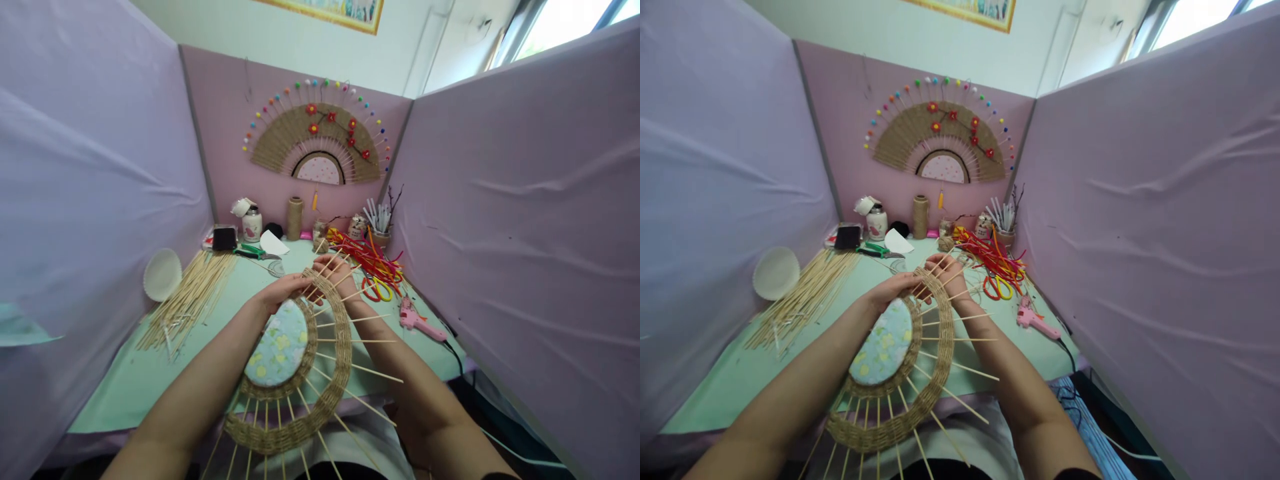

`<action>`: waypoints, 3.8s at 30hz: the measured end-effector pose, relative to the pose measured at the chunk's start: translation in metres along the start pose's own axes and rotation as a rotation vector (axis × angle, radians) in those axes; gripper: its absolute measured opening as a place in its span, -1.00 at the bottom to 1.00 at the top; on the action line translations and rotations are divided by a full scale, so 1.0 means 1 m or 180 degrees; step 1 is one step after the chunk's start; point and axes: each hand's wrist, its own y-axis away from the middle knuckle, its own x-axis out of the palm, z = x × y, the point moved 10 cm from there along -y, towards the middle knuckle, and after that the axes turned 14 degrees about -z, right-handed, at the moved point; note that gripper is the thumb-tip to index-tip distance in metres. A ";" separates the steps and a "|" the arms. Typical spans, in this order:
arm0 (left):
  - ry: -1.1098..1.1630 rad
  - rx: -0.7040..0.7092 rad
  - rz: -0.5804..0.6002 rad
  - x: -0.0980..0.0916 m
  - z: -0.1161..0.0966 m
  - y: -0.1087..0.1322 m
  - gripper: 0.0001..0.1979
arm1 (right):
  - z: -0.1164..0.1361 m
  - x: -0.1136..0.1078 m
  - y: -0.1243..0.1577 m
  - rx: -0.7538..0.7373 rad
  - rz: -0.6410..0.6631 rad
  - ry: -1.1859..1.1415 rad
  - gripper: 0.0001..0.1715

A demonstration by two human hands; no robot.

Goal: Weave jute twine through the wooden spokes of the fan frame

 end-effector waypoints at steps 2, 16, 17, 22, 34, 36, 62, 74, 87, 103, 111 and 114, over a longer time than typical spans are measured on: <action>0.0051 0.0057 -0.0074 -0.011 -0.005 0.003 -0.62 | 0.000 0.012 0.000 0.0007 0.0066 -0.0107 -0.80; 0.0657 -0.0096 -0.0481 -0.053 0.006 0.013 -0.66 | -0.057 0.034 0.000 0.0513 0.0002 -0.0325 -0.61; 0.0715 -0.0138 -0.0451 -0.050 0.008 0.013 -0.66 | -0.059 0.032 0.000 0.0544 -0.0022 -0.0368 -0.60; 0.0938 -0.0251 -0.0362 -0.039 0.015 0.015 -0.70 | -0.056 0.029 0.008 0.0595 0.0016 -0.0578 -0.57; 0.1217 -0.0597 -0.0456 -0.042 0.031 0.011 -0.80 | -0.049 0.028 0.009 0.0588 0.0018 -0.0697 -0.60; 0.1360 -0.0687 -0.0475 -0.041 0.032 0.011 -0.77 | -0.048 0.027 0.009 0.0587 -0.0011 -0.0760 -0.61; 0.1552 -0.0570 -0.0142 -0.027 0.027 0.014 -0.74 | -0.051 0.028 0.014 0.0745 0.0106 -0.0761 -0.52; 0.1628 -0.0577 -0.0037 -0.024 0.027 0.012 -0.48 | -0.057 0.025 0.009 0.0756 -0.0089 -0.0871 -0.62; 0.1631 -0.0541 -0.0029 -0.023 0.026 0.011 -0.45 | -0.053 0.026 0.010 0.0758 -0.0097 -0.0877 -0.65; 0.1736 -0.0570 0.0021 -0.016 0.028 0.013 -0.66 | -0.061 0.022 0.007 0.0716 0.0071 -0.0721 -0.56; 0.1741 -0.0599 -0.0170 -0.019 0.028 0.014 -0.67 | -0.062 0.015 -0.001 0.1015 0.0012 -0.1325 -0.57; 0.1757 -0.0574 -0.0184 -0.020 0.027 0.014 -0.69 | -0.061 0.018 -0.001 0.1163 0.0160 -0.1499 -0.57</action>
